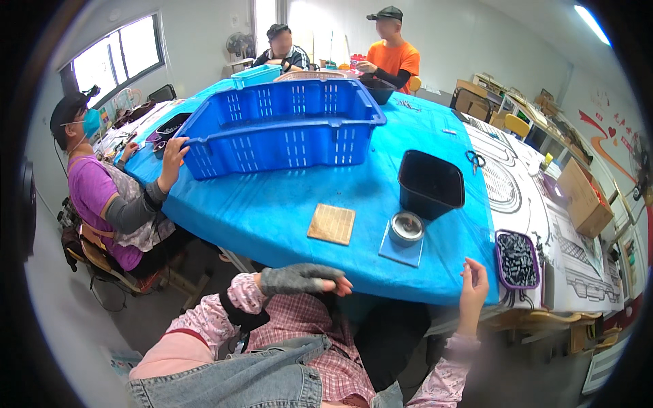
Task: The person picks up small metal components from a container and places them onto a metal base to assemble them before setting the finished parts onto a blue board.
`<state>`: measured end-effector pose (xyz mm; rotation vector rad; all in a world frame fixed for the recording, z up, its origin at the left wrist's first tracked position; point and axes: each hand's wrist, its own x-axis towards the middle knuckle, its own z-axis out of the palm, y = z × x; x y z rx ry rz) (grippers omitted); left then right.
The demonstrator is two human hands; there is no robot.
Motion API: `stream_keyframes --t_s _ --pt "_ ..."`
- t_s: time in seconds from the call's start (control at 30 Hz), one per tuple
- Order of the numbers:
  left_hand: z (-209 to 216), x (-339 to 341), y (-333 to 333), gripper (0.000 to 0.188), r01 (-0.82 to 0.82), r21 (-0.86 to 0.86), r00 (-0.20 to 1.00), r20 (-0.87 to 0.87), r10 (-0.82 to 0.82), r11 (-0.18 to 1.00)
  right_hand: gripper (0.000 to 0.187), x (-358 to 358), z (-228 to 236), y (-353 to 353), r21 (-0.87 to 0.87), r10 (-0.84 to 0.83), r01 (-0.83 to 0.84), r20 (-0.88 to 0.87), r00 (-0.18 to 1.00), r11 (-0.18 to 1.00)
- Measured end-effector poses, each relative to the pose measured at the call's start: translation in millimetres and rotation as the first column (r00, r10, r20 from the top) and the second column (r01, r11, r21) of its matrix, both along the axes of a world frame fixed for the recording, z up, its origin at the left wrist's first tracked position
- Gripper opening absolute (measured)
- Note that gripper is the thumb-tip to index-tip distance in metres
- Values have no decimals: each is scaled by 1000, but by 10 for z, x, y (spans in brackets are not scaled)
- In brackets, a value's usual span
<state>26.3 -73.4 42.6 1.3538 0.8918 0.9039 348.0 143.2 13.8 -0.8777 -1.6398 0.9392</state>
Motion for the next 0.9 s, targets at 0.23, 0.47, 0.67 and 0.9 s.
stream_keyframes --t_s 0.23,0.47,0.67,0.9 --pt "-220 -1405 124 37 -811 246 583 252 772 531 21 -32 -277 316 -37 -210 214 96 973 976" --pt "-704 -2788 637 65 -845 534 -62 -35 997 -34 21 44 -443 360 -61 -252 259 94 963 964" --pt "-470 -3042 974 72 -889 410 144 -171 975 203 17 44 -338 372 -59 -285 292 100 953 955" --pt "-650 -2957 1143 65 -883 334 290 -162 943 329 17 -19 -418 406 -67 -218 216 -27 976 974"
